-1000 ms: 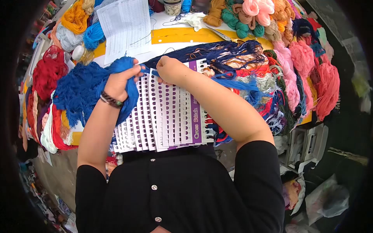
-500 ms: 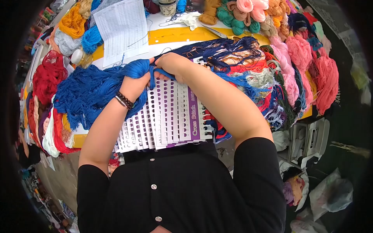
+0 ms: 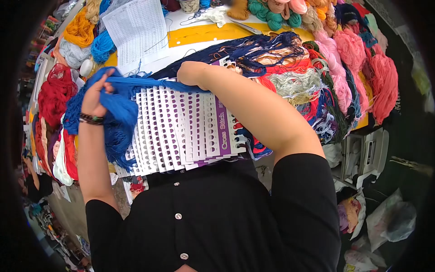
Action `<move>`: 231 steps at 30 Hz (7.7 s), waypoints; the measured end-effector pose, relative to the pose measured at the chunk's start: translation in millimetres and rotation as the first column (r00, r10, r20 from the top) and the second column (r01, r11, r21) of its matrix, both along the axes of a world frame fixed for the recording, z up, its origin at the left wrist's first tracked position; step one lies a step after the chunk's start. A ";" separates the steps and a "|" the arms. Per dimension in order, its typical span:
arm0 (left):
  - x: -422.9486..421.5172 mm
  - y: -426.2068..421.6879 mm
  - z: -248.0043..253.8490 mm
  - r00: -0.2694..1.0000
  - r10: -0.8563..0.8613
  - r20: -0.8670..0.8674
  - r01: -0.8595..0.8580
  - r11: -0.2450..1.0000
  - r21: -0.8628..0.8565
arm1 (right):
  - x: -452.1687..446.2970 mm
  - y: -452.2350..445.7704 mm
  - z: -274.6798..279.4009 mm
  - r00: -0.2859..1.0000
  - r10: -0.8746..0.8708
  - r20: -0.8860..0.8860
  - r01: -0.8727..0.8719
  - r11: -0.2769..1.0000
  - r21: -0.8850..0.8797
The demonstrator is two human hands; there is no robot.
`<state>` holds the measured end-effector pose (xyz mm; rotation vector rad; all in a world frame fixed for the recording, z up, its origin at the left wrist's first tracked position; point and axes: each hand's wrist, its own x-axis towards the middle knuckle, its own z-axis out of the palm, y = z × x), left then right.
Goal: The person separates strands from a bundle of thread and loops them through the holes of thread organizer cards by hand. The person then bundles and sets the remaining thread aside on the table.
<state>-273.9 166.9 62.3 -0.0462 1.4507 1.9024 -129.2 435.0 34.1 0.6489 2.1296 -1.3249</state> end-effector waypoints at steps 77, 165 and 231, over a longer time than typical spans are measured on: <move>247.4 -0.2 48.1 0.928 0.015 -0.373 0.006 0.999 0.054 | 160.0 -124.3 69.5 0.725 -0.459 -0.514 -0.076 0.688 -0.721; 247.9 -6.0 42.4 0.951 -0.012 -0.308 0.085 0.971 0.224 | 157.8 -126.1 70.2 0.765 -0.578 -0.283 0.068 0.510 -0.857; 246.5 -9.6 41.6 0.961 -0.108 -0.254 0.161 0.967 0.200 | 157.8 -132.4 68.5 0.751 -0.503 -0.428 0.003 0.650 -0.760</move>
